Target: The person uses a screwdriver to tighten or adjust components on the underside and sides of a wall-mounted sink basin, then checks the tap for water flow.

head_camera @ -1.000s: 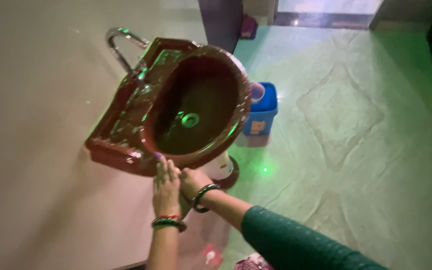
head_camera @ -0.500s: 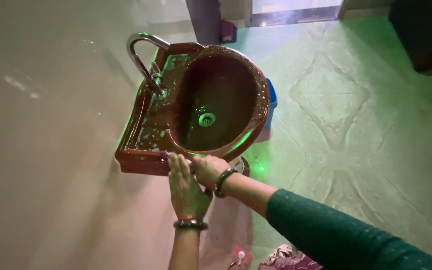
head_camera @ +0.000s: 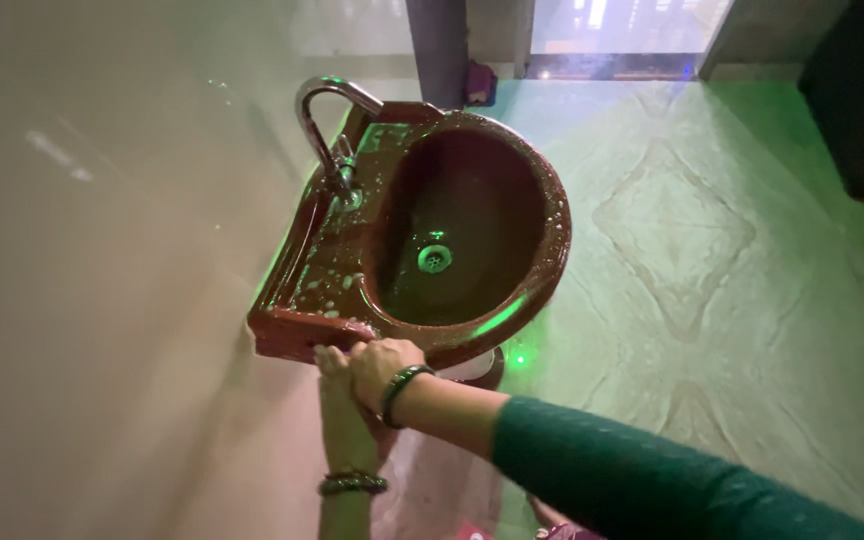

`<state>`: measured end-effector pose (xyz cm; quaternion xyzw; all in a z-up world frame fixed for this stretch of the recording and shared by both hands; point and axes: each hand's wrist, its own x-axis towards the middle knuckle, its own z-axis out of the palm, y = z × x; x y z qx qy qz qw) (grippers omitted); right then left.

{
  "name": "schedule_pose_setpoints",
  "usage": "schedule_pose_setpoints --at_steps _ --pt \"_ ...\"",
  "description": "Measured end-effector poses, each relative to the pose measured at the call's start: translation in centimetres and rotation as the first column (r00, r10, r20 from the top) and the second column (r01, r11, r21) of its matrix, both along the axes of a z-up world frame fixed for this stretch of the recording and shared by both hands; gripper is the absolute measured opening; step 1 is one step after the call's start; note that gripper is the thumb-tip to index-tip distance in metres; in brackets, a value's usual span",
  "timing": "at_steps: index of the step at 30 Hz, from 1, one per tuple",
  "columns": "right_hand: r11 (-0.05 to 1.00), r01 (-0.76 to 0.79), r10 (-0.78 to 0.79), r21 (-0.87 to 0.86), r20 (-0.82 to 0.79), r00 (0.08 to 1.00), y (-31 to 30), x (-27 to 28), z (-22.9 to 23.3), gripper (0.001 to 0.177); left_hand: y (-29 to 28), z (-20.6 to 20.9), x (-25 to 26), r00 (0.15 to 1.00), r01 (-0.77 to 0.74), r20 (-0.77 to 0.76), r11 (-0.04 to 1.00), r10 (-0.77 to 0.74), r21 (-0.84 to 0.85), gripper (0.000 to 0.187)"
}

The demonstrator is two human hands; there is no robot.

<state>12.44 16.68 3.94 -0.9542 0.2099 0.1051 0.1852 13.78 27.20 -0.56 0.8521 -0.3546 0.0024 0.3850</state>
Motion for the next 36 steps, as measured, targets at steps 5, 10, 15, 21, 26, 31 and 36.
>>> schedule_pose_setpoints --at_steps 5,10,15,21,26,31,36 --pt "0.999 -0.050 0.051 0.012 -0.139 0.989 -1.7 -4.3 0.8 0.027 -1.0 0.3 -4.6 0.989 0.016 -0.142 0.983 -0.043 -0.183 0.116" --pt "0.979 -0.202 0.183 -0.040 -0.279 0.943 -0.3 1.4 0.7 0.036 -0.4 -2.0 1.2 0.990 -0.033 -0.138 0.974 0.001 -0.224 0.112" --pt "0.990 -0.127 0.121 -0.063 -0.099 0.988 2.3 7.2 -0.5 0.031 1.0 -2.7 6.9 0.983 -0.126 -0.159 0.968 0.092 -0.216 0.109" --pt "0.916 -0.371 0.315 -0.153 -0.296 0.902 1.4 3.4 1.8 0.074 0.4 -3.0 2.3 0.965 -0.154 -0.246 0.957 0.092 -0.245 0.105" --pt "0.899 -0.358 0.328 -0.252 -0.155 0.932 1.2 6.5 3.2 0.042 -0.4 -3.6 2.3 0.961 -0.134 -0.269 0.956 0.062 -0.260 0.101" --pt "0.918 -0.320 0.302 -0.235 -0.109 0.947 0.8 9.0 2.5 0.033 -0.5 -1.2 5.8 0.945 -0.194 -0.296 0.966 0.138 -0.171 0.112" --pt "0.890 -0.421 0.385 -0.177 -0.204 0.900 -1.2 7.5 2.5 0.045 -2.0 -0.1 1.4 0.971 -0.126 -0.230 0.962 0.068 -0.244 0.126"
